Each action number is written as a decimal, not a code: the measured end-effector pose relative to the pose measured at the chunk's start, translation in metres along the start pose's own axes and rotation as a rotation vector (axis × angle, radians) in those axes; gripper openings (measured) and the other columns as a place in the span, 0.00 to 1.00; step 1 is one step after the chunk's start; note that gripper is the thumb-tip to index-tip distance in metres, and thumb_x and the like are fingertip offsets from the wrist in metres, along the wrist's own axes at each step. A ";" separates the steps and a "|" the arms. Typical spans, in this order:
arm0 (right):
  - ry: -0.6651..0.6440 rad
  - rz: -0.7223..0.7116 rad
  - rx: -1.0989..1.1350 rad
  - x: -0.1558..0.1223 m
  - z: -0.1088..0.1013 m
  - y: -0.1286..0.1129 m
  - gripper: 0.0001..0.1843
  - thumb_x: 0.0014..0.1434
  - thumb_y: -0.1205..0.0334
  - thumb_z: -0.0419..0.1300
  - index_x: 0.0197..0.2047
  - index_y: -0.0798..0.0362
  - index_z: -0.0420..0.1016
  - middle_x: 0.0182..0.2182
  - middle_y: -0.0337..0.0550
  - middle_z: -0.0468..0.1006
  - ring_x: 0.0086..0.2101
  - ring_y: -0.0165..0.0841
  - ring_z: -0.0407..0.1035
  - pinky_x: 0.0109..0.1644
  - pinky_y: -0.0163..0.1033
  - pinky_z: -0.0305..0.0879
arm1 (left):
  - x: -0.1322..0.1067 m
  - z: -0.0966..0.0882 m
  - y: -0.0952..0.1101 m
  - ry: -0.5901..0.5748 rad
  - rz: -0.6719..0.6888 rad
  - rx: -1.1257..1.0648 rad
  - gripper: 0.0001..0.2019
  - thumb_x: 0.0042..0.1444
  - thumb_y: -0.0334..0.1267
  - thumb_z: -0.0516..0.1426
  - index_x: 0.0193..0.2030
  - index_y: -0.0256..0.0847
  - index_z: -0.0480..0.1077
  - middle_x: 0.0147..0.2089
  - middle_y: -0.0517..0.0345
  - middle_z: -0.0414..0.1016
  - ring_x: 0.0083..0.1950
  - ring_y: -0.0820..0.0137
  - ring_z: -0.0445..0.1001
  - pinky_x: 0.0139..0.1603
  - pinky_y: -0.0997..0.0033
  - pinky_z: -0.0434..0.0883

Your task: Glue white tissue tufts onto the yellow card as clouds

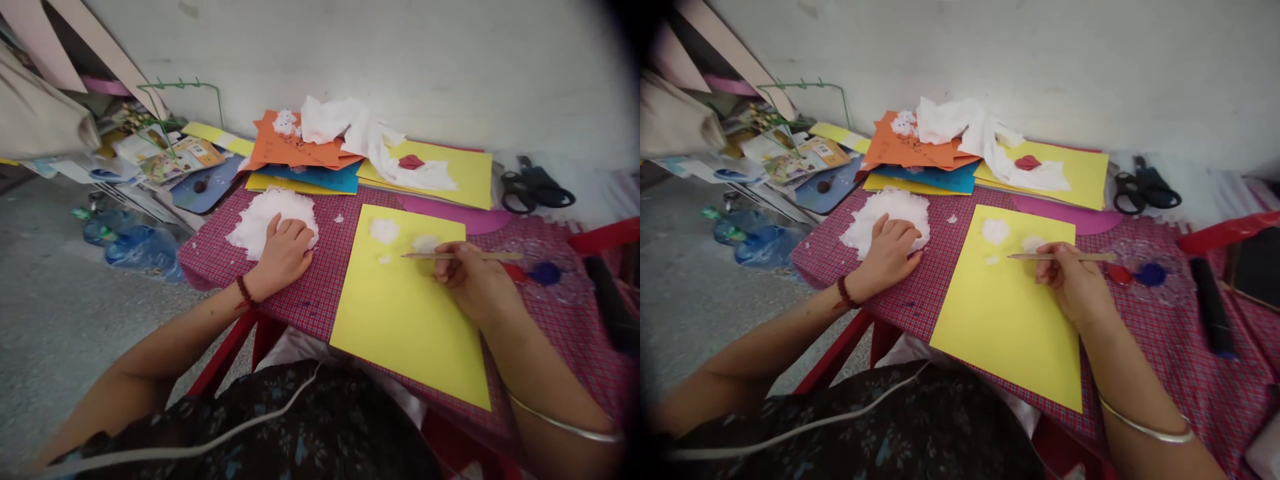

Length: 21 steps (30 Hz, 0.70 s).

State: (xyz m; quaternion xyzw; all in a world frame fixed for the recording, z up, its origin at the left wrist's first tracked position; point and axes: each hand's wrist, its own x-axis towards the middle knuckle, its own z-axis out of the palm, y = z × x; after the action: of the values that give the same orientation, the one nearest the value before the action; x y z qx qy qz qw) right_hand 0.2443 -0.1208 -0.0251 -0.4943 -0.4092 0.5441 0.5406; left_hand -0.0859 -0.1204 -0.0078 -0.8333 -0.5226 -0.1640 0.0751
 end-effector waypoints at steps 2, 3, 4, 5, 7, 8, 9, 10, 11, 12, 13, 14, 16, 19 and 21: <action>-0.005 0.006 -0.002 0.001 0.000 0.001 0.08 0.59 0.59 0.60 0.31 0.49 0.79 0.20 0.41 0.71 0.21 0.29 0.64 0.26 0.37 0.57 | 0.010 0.003 -0.004 0.006 -0.036 -0.025 0.04 0.55 0.32 0.55 0.35 0.42 0.72 0.44 0.50 0.73 0.50 0.58 0.68 0.63 0.46 0.59; -0.007 0.009 0.003 0.001 -0.001 0.001 0.08 0.59 0.58 0.61 0.31 0.49 0.79 0.20 0.42 0.70 0.21 0.29 0.64 0.26 0.37 0.57 | 0.015 0.002 -0.009 0.013 -0.078 -0.071 0.03 0.54 0.32 0.55 0.31 0.41 0.70 0.41 0.51 0.73 0.48 0.59 0.69 0.59 0.48 0.63; -0.011 0.013 0.007 0.002 -0.001 0.002 0.08 0.58 0.57 0.61 0.31 0.50 0.79 0.19 0.42 0.71 0.20 0.29 0.64 0.26 0.37 0.58 | 0.021 0.000 -0.014 0.018 -0.133 -0.150 0.04 0.53 0.32 0.56 0.29 0.41 0.69 0.38 0.52 0.72 0.45 0.61 0.69 0.54 0.52 0.66; -0.014 0.017 0.010 0.002 -0.001 0.002 0.08 0.58 0.57 0.61 0.31 0.50 0.79 0.19 0.42 0.71 0.20 0.29 0.64 0.26 0.37 0.58 | 0.027 -0.004 -0.020 0.020 -0.197 -0.258 0.04 0.52 0.32 0.56 0.27 0.40 0.67 0.35 0.54 0.72 0.41 0.64 0.69 0.48 0.56 0.68; -0.009 0.011 0.008 0.003 -0.002 0.002 0.09 0.57 0.56 0.62 0.31 0.50 0.79 0.19 0.43 0.71 0.20 0.29 0.65 0.25 0.37 0.58 | 0.037 -0.015 -0.031 0.001 -0.306 -0.514 0.04 0.51 0.33 0.55 0.27 0.40 0.64 0.30 0.57 0.69 0.34 0.69 0.67 0.38 0.65 0.68; -0.011 0.009 0.004 0.003 -0.002 0.002 0.09 0.57 0.56 0.62 0.31 0.50 0.79 0.19 0.43 0.71 0.20 0.29 0.65 0.25 0.37 0.59 | 0.041 -0.020 -0.034 -0.019 -0.340 -0.637 0.04 0.50 0.33 0.54 0.27 0.41 0.63 0.28 0.59 0.68 0.32 0.71 0.66 0.34 0.68 0.67; -0.012 0.007 0.001 0.003 -0.002 0.002 0.09 0.58 0.56 0.62 0.31 0.51 0.79 0.19 0.44 0.71 0.20 0.29 0.65 0.25 0.37 0.59 | 0.044 -0.024 -0.036 -0.040 -0.365 -0.743 0.04 0.51 0.33 0.54 0.27 0.41 0.62 0.26 0.60 0.66 0.29 0.73 0.65 0.31 0.70 0.66; -0.015 0.006 0.003 0.004 -0.002 0.002 0.09 0.58 0.57 0.62 0.31 0.51 0.79 0.19 0.44 0.72 0.20 0.29 0.65 0.25 0.36 0.59 | 0.046 -0.026 -0.036 -0.060 -0.386 -0.832 0.04 0.51 0.32 0.54 0.27 0.41 0.61 0.26 0.61 0.65 0.28 0.74 0.64 0.30 0.71 0.65; -0.017 0.007 0.010 0.004 -0.002 0.002 0.08 0.58 0.57 0.61 0.31 0.51 0.79 0.19 0.44 0.72 0.20 0.29 0.65 0.25 0.36 0.59 | 0.048 -0.027 -0.035 -0.079 -0.404 -0.910 0.05 0.50 0.32 0.54 0.27 0.41 0.61 0.25 0.61 0.65 0.27 0.75 0.64 0.28 0.72 0.65; -0.023 0.013 0.020 0.003 -0.003 0.003 0.08 0.58 0.58 0.61 0.31 0.51 0.79 0.19 0.43 0.72 0.20 0.29 0.66 0.25 0.36 0.59 | 0.049 -0.026 -0.032 -0.099 -0.416 -0.981 0.05 0.49 0.31 0.54 0.26 0.41 0.60 0.25 0.62 0.64 0.26 0.75 0.63 0.27 0.72 0.64; -0.026 0.019 0.031 0.003 -0.003 0.003 0.08 0.59 0.58 0.61 0.32 0.51 0.79 0.19 0.43 0.72 0.20 0.29 0.66 0.25 0.36 0.60 | 0.049 -0.023 -0.029 -0.121 -0.423 -1.039 0.05 0.48 0.31 0.54 0.26 0.41 0.60 0.24 0.62 0.64 0.24 0.76 0.63 0.26 0.73 0.64; -0.025 0.017 0.039 0.003 -0.003 0.003 0.08 0.59 0.59 0.60 0.32 0.51 0.79 0.19 0.43 0.72 0.20 0.29 0.66 0.25 0.35 0.60 | 0.050 -0.020 -0.025 -0.144 -0.422 -1.076 0.05 0.48 0.30 0.54 0.26 0.41 0.60 0.24 0.63 0.63 0.23 0.77 0.62 0.25 0.73 0.63; -0.031 0.015 0.041 0.003 -0.003 0.004 0.09 0.59 0.59 0.60 0.32 0.51 0.79 0.19 0.42 0.73 0.20 0.29 0.65 0.25 0.35 0.59 | 0.051 -0.013 -0.018 -0.185 -0.398 -1.079 0.04 0.48 0.30 0.54 0.28 0.42 0.61 0.23 0.64 0.64 0.22 0.77 0.62 0.24 0.73 0.63; -0.036 0.008 0.038 0.003 -0.003 0.004 0.09 0.60 0.59 0.59 0.32 0.51 0.78 0.20 0.41 0.73 0.19 0.28 0.65 0.24 0.34 0.57 | 0.055 -0.008 -0.010 -0.196 -0.307 -0.893 0.02 0.51 0.32 0.55 0.30 0.41 0.65 0.27 0.60 0.70 0.28 0.73 0.69 0.30 0.70 0.68; -0.035 0.015 0.038 0.003 -0.003 0.003 0.09 0.61 0.58 0.59 0.33 0.52 0.78 0.19 0.41 0.73 0.19 0.27 0.66 0.23 0.33 0.57 | 0.057 -0.010 -0.006 -0.083 -0.206 -0.632 0.02 0.53 0.32 0.56 0.30 0.40 0.67 0.34 0.55 0.75 0.39 0.67 0.73 0.40 0.63 0.71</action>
State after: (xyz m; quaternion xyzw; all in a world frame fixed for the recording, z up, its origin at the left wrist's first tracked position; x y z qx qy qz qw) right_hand 0.2467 -0.1185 -0.0288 -0.4774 -0.4045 0.5644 0.5384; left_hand -0.0707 -0.0723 0.0209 -0.7641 -0.5301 -0.2906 -0.2254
